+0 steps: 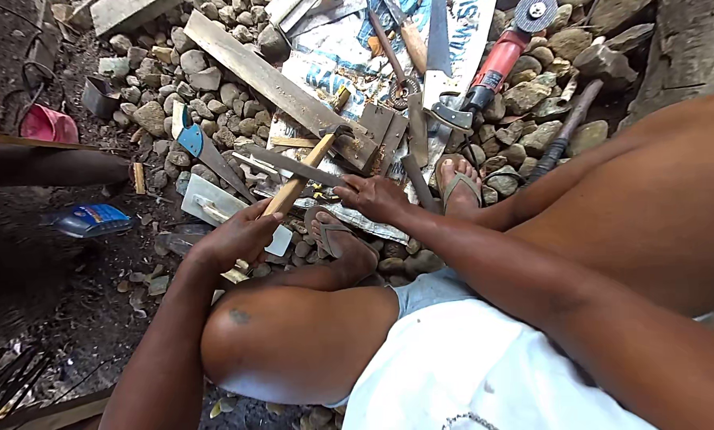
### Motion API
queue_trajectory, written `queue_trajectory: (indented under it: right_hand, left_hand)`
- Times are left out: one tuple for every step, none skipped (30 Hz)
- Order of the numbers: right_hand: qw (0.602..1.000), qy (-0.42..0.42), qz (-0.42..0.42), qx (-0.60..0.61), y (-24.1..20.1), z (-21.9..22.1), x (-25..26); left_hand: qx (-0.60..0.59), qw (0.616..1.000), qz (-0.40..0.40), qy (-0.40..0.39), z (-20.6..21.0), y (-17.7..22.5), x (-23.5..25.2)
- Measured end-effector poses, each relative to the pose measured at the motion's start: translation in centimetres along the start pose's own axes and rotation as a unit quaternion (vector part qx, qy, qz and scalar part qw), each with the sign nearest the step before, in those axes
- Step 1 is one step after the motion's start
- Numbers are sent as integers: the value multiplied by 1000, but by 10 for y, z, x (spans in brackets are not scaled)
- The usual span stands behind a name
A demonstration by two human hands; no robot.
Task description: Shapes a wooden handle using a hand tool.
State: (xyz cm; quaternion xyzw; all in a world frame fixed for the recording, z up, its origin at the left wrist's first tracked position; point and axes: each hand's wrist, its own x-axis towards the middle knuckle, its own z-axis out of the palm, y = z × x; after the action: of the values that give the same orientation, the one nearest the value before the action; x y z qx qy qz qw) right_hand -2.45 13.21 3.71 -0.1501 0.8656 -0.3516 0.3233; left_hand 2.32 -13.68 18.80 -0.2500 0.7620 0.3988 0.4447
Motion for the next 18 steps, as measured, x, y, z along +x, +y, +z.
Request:
queue_trajectory:
  right_hand:
    - [1000,-2,-3,1,-1,1,0]
    - [1000,0,-1,0,-1,2,3]
    - [1000,1,1,-5,-2,1,5]
    - [1000,4,1,-12,-4,1,5]
    - [1000,5,0,-17,-8,1,3]
    - [1000,4,-3,-17,-11,0,-1]
    - [1000,3,-10,-14,-11,0,-3]
    - [1000,3,-9,-10,-9,0,-3]
    - [1000,7,-2,-4,-4,1,1]
    - [1000,10,11,0,2,2,6]
    - [1000,14,22,3,5,2,10]
    - [1000,17,18,2,6,1,11]
    - [1000,15,4,-5,4,0,9]
    - [1000,7,-5,-8,1,0,4]
    - [1000,0,-7,-5,-2,0,1]
    - [1000,2,-6,0,-1,0,2]
    - [1000,11,-3,-1,3,2,6]
    - [1000,16,4,-3,5,3,10]
  left_hand:
    - [-3,1000,1,-1,-1,-1,0]
    - [-4,1000,-1,-1,-2,-1,0]
    - [-4,1000,-2,0,-3,-1,0]
    - [-3,1000,-1,-2,-3,-2,0]
    - [-5,1000,0,-3,-3,-3,0]
    - [-5,1000,1,-4,-3,-4,1]
    - [-5,1000,1,-5,-2,-3,2]
    - [-5,1000,-1,-5,-2,-3,2]
    - [-3,1000,-2,-4,-1,-3,2]
    - [-1,1000,-3,-1,-1,-3,1]
    - [1,1000,-5,-1,-2,-2,1]
    - [2,1000,-4,-1,-3,-2,1]
    - [2,1000,-3,-2,-3,-3,2]
    - [0,1000,-2,-4,-3,-4,3]
    - [-1,1000,-1,-6,-3,-5,3]
    - [-1,1000,1,-7,-3,-5,3]
    - [-1,1000,2,-7,-4,-5,3]
    - [-1,1000,2,-5,-4,-4,2]
